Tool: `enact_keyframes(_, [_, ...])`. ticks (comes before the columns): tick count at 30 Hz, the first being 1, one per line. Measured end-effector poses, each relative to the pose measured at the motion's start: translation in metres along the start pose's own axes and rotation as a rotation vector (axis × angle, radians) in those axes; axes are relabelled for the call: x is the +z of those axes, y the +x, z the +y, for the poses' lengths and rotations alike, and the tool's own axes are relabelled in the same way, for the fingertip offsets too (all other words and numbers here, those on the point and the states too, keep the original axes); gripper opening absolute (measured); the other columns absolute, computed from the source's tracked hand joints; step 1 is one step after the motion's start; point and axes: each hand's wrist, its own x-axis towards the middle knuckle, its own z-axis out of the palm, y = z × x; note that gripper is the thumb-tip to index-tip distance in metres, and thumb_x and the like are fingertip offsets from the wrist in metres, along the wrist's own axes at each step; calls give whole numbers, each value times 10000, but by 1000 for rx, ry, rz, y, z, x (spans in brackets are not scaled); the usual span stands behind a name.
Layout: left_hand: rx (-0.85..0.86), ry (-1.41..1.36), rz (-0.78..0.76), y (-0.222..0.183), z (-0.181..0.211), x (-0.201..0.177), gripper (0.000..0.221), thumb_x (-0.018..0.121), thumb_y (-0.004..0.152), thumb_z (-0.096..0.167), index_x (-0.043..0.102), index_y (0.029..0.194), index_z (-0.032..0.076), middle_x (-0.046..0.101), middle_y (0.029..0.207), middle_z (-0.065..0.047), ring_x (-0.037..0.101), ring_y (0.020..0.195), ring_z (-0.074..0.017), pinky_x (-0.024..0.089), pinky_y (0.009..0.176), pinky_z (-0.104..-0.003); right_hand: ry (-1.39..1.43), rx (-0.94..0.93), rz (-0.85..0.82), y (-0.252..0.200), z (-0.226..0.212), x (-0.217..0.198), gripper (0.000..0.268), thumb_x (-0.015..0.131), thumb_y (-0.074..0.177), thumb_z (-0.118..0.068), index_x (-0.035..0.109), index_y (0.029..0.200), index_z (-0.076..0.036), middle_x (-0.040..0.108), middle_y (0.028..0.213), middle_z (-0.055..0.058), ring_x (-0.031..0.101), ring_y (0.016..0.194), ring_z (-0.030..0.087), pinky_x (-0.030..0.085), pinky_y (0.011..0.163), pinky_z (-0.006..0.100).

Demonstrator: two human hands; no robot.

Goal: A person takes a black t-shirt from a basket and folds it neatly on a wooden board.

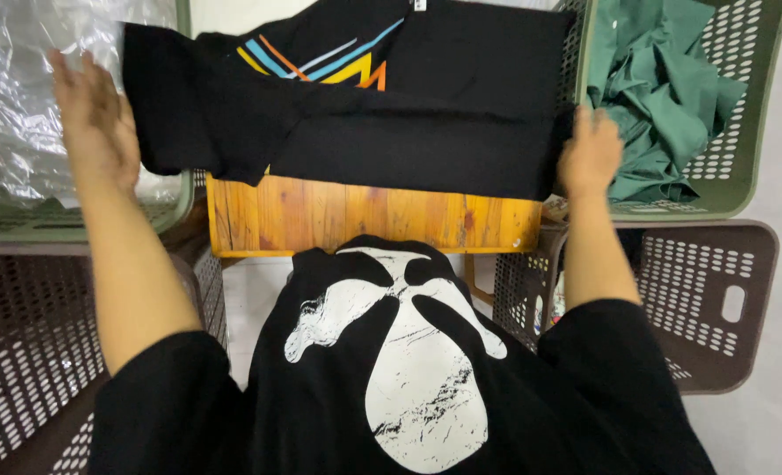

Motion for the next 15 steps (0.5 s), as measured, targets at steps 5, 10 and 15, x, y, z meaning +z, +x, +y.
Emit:
enact_keyframes(5, [-7,1758,159,-20,-26,-66,456,490,859,95,314,1270,5,385,1292,-181,392,1184,-269,301,969,-346,324,-190,-339,-45,-61,-8,660,367,844,-504,317,1332,-63,209,1390,208,154,1292,346,142,1029,459])
enact_keyframes(10, [-59,1968,446,-30,-40,-110,493,608,912,320,384,1259,52,418,1205,-192,379,1145,-354,315,952,-446,307,-208,-368,-75,-67,10,741,470,786,-529,247,1380,-147,165,1418,205,164,1298,370,184,1018,536])
enact_keyframes(15, [148,1777,456,-28,-39,-111,154,548,925,272,537,1004,140,450,987,-51,447,989,-237,356,849,-385,185,-213,-406,-74,-54,39,504,370,909,-310,222,1388,-258,160,1442,127,160,1316,313,219,1020,500])
